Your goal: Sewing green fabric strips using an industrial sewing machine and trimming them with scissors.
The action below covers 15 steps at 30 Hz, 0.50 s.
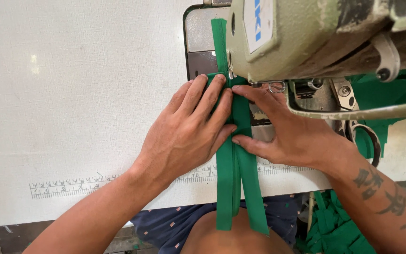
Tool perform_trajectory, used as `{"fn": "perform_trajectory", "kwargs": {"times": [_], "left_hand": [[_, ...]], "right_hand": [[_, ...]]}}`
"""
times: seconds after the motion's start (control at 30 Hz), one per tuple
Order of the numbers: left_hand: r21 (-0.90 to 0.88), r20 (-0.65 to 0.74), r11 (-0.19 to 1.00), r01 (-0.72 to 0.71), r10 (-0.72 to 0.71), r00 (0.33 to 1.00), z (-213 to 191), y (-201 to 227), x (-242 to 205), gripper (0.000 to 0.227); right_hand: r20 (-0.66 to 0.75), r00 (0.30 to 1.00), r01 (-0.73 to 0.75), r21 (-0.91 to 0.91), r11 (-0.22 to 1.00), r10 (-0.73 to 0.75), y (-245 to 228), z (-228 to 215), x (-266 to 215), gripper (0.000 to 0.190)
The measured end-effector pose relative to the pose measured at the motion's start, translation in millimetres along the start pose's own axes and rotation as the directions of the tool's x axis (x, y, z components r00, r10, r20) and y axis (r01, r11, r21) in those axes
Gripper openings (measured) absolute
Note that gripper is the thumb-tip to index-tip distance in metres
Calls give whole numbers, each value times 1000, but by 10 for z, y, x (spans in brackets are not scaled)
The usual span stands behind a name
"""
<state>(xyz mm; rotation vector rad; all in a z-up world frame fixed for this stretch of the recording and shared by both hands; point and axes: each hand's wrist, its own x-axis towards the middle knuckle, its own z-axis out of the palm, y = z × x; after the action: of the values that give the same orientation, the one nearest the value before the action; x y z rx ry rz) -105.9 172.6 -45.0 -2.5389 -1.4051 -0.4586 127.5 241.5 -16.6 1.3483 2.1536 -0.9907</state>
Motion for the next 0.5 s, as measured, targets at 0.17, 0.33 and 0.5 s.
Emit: {"fn": "perform_trajectory", "kwargs": {"times": [0.17,0.33,0.5], "left_hand": [[2,-6,1000,-1,1,1000,-4,14,0,55],[-62,-3,998,19,-20,1000,-1,25,5,54],[-64,-12,998,20,-21,1000,21,19,-13,56]], "right_hand": [[-30,998,49,12,999,-49,-5,10,1,101],[-25,998,65,13,998,-65,51,49,4,103],[-91,994,57,-32,998,-59,12,93,9,102]]}}
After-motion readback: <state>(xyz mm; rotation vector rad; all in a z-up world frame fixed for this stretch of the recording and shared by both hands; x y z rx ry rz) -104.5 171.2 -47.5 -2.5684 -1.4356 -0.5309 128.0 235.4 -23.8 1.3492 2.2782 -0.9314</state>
